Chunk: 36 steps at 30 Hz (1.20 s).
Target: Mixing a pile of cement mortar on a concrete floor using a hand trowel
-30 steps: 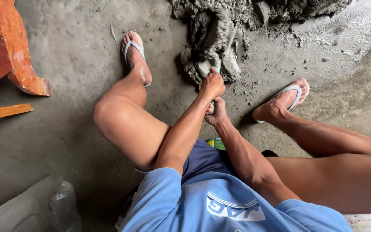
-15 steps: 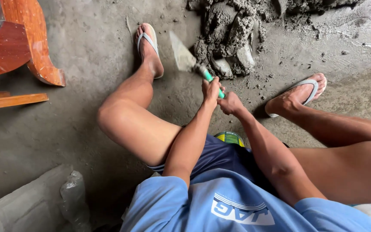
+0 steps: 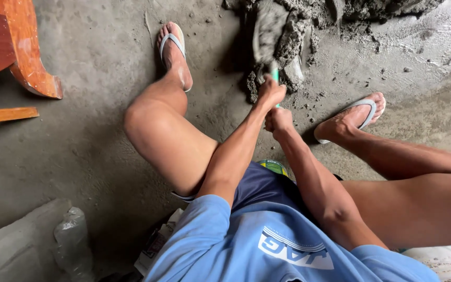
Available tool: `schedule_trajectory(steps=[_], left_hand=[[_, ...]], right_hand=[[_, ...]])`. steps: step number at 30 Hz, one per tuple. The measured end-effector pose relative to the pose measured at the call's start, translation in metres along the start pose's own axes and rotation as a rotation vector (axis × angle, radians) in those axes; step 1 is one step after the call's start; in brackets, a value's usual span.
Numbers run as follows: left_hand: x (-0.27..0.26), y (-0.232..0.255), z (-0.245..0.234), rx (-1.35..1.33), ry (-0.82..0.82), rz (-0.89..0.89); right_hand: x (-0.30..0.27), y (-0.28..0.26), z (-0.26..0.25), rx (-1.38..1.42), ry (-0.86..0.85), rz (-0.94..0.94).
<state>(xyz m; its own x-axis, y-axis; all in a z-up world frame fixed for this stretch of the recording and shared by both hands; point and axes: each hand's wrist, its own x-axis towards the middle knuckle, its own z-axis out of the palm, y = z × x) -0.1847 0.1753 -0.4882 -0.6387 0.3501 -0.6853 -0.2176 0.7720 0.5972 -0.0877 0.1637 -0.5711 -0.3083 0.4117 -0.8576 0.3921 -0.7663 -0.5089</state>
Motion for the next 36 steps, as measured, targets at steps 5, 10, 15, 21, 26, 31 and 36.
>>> schedule_trajectory(steps=[5,10,15,21,26,31,36], left_hand=[[-0.039,0.069,-0.003,0.158,-0.187,0.131],[-0.062,0.088,-0.013,-0.235,-0.141,0.134],[-0.028,0.079,0.003,-0.558,-0.284,0.321],[0.011,0.017,0.040,-0.375,-0.212,0.002],[-0.025,0.000,0.020,-0.034,-0.185,-0.143],[-0.064,0.000,0.008,-0.017,-0.140,-0.228],[-0.060,-0.031,0.016,-0.091,-0.056,-0.250]], right_hand=[[-0.045,-0.065,-0.013,0.195,-0.093,0.102],[-0.059,-0.082,-0.039,-0.269,-0.017,-0.317],[-0.093,-0.087,-0.030,-0.279,0.001,-0.429],[-0.074,-0.058,-0.026,-0.319,0.023,-0.202],[-0.090,-0.041,-0.024,-0.399,-0.035,0.019],[-0.095,-0.020,-0.040,-0.469,-0.128,0.060],[-0.096,-0.006,-0.041,-0.496,-0.214,0.032]])
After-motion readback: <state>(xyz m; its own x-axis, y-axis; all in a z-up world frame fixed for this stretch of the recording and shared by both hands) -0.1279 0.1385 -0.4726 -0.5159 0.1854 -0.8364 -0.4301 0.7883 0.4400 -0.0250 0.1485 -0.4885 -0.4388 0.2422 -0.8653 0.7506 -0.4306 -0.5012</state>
